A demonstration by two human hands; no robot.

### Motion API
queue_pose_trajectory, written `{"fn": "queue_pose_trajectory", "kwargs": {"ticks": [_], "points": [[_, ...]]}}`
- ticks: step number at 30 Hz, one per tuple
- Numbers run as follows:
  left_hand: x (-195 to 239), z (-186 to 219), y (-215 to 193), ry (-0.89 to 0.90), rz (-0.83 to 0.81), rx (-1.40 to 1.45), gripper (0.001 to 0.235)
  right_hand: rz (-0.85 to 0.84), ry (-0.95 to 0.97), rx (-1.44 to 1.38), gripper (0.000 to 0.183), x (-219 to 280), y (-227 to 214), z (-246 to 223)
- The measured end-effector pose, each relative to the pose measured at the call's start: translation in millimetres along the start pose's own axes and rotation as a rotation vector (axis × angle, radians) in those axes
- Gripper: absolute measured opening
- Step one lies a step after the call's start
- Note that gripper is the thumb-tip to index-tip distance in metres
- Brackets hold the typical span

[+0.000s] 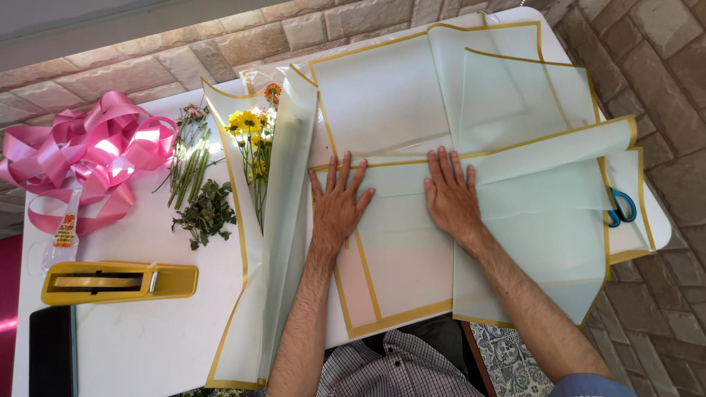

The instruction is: The person organizes and unfolds several sheets of semi-transparent wrapping paper on a table, smoothing the surfaces and aligning the gold-edged sheets by hand.

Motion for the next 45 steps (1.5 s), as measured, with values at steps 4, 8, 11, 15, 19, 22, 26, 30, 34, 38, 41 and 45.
{"fn": "queue_pose_trajectory", "kwargs": {"ticks": [4, 8, 11, 15, 19, 22, 26, 30, 34, 38, 41, 45], "points": [[0, -1, 1, 0.018, 0.011, -0.013, 0.061, -0.026, 0.051, -0.039, 0.059, 1, 2, 27], [-2, -1, -1, -0.02, -0.04, 0.017, 0.061, -0.075, 0.099, -0.036, 0.061, 1, 2, 50], [-2, 0, -3, -0.029, -0.053, 0.022, 0.06, -0.105, 0.124, -0.013, 0.062, 1, 1, 71], [-1, 2, -5, -0.04, -0.06, 0.03, 0.06, -0.13, 0.131, 0.032, 0.065, 0, 14, 114], [-2, 5, -9, -0.059, -0.087, 0.035, 0.06, -0.136, 0.131, 0.031, 0.065, 1, 18, 141], [-2, 6, -9, -0.063, -0.091, 0.033, 0.06, -0.147, 0.108, 0.045, 0.065, 7, 6, 146], [-1, 6, -10, -0.073, -0.104, 0.034, 0.06, -0.146, 0.083, 0.083, 0.065, 6, 11, 158], [-2, 7, -11, -0.076, -0.113, 0.037, 0.06, -0.13, 0.054, 0.149, 0.067, 4, 17, 171], [-2, 6, -11, -0.074, -0.107, 0.028, 0.059, -0.175, 0.047, 0.171, 0.068, -1, 14, 190], [-2, 7, -11, -0.069, -0.102, 0.032, 0.06, -0.205, 0.055, 0.168, 0.068, -3, 12, 198], [-2, 8, -13, -0.074, -0.107, 0.032, 0.06, -0.234, 0.043, 0.149, 0.067, -1, -4, 193], [-2, 8, -13, -0.085, -0.126, 0.022, 0.061, -0.26, 0.008, 0.078, 0.067, 1, -24, 196]]}}
Point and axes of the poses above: each hand's wrist, its own x-axis away from the middle knuckle, its own y-axis out of the palm, z = x × y, the point moved 1 cm from there along -x, towards the middle knuckle, and after that the axes turned 15 degrees about x, right-handed, at the moved point
